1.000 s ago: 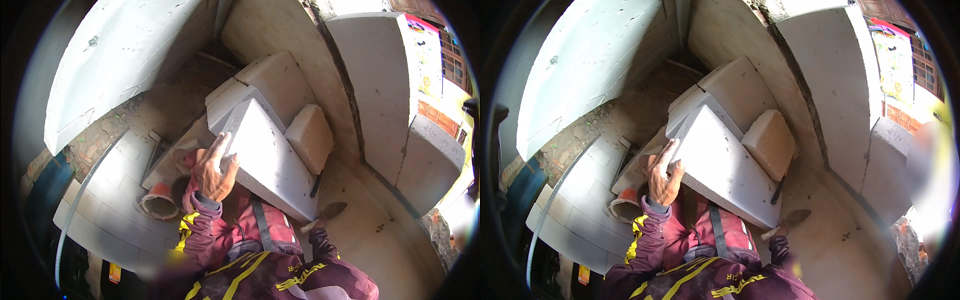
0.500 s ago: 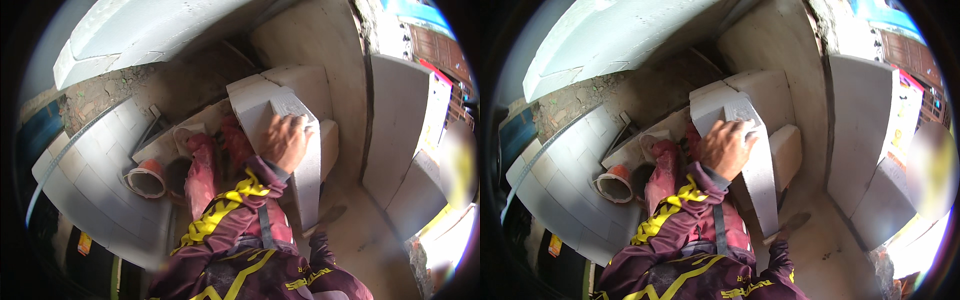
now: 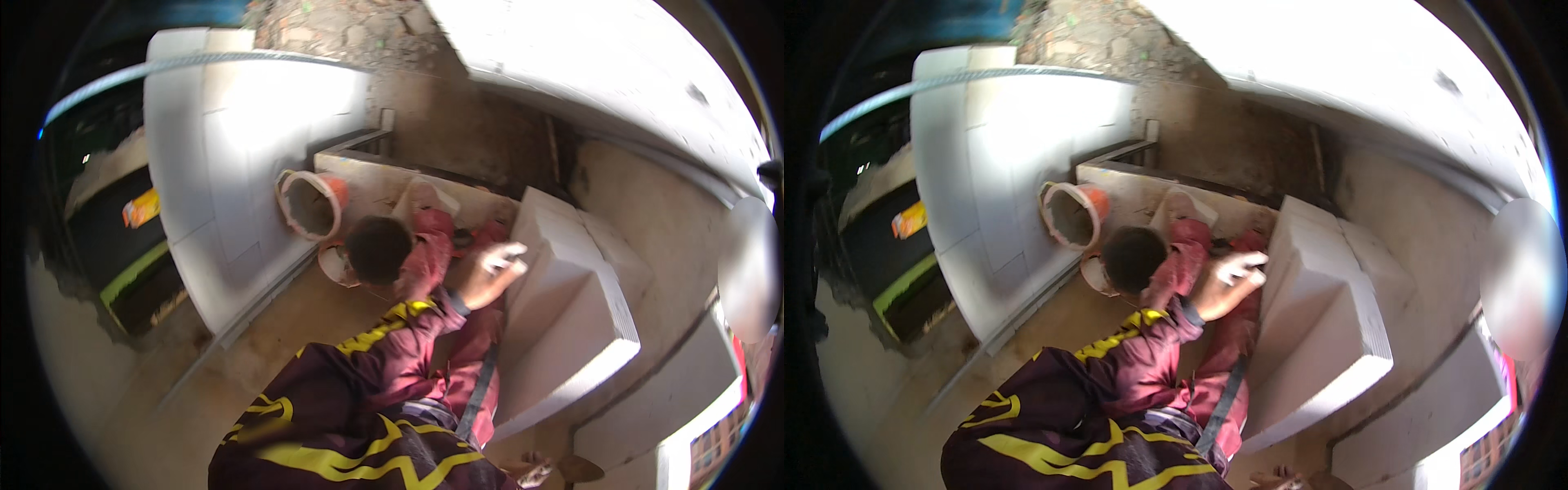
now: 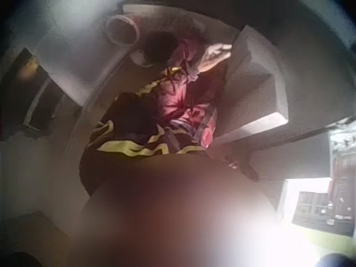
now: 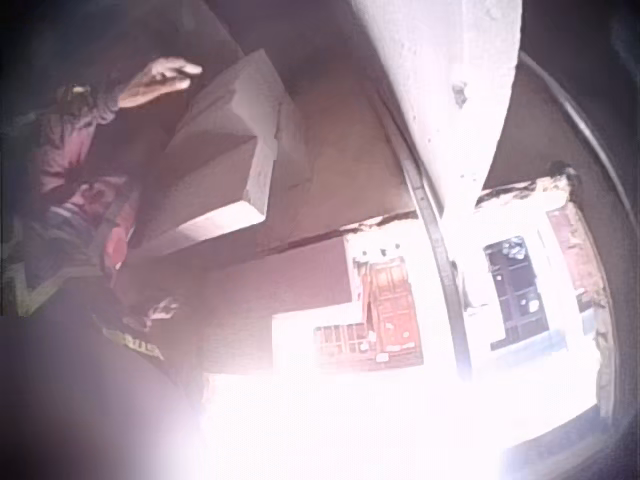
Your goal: The person scoops cement from a bucket with a trowel and applies it to a ledge and to a block. The person places the block on the ledge, taps it with a hammer to set it, and then applies more cement to the joint between the block and the ledge.
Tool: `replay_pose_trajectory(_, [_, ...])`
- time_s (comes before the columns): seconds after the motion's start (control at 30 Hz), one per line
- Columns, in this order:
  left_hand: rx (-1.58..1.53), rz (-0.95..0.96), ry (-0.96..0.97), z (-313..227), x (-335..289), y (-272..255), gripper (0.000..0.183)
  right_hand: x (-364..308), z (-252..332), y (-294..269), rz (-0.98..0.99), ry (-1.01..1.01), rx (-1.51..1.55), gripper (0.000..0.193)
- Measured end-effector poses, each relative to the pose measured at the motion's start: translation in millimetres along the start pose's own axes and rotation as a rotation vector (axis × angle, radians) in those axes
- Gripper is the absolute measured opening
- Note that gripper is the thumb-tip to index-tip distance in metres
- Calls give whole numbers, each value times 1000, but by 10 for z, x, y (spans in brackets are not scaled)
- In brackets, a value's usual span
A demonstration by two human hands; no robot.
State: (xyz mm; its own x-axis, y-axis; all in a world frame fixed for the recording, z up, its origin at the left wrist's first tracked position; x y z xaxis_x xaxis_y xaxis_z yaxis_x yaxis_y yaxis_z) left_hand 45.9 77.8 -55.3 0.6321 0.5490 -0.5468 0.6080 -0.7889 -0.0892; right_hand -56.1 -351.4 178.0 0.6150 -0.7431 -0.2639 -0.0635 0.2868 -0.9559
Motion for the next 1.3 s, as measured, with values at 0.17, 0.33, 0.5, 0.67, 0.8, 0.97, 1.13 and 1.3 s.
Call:
replay_pose_trajectory(0.17, [-101, -789, -373, 1579, 327, -2492, 39, -230, 1264, 307, 202, -334, -57, 28])
replay_pose_trajectory(0.33, [784, -939, -676, 2969, -121, -3901, 44, -716, 1968, 1026, 527, -517, -101, 26])
replay_pose_trajectory(0.5, [192, -1021, -740, 3764, -1222, -3326, 66, -1033, 2125, 1565, 728, -577, -99, 22])
replay_pose_trajectory(0.67, [-14, -986, -806, 4228, -1748, -2456, 63, -974, 2414, 1852, 787, -598, -290, 24])
replay_pose_trajectory(0.8, [148, -909, -1114, 4403, -1725, -2340, 45, -1028, 2781, 1907, 762, -649, -426, 24])
replay_pose_trajectory(0.97, [47, -862, -711, 3696, -1444, -2805, 28, -1312, 3175, 1986, 808, -781, -581, 22])
replay_pose_trajectory(1.13, [-674, -1141, -666, 2952, -1136, -3115, 40, -1434, 3313, 2243, 872, -843, -584, 22])
replay_pose_trajectory(1.3, [-852, -1081, -629, 3295, -316, -3360, 35, -1437, 3286, 2537, 925, -822, -508, 28])
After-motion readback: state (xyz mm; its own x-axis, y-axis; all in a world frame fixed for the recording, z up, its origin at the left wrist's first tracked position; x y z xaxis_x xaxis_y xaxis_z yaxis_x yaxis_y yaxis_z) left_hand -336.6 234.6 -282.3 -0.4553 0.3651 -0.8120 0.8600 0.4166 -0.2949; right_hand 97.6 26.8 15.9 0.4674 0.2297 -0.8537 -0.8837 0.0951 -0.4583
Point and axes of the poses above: each hand's wrist, its own x-axis towards the middle knuckle, its own y-axis out of the palm, z = x × y, the point moved 1 cm from there along x, towards the middle knuckle, and after that the axes turned 15 degrees about -z, right-handed, at the moved point
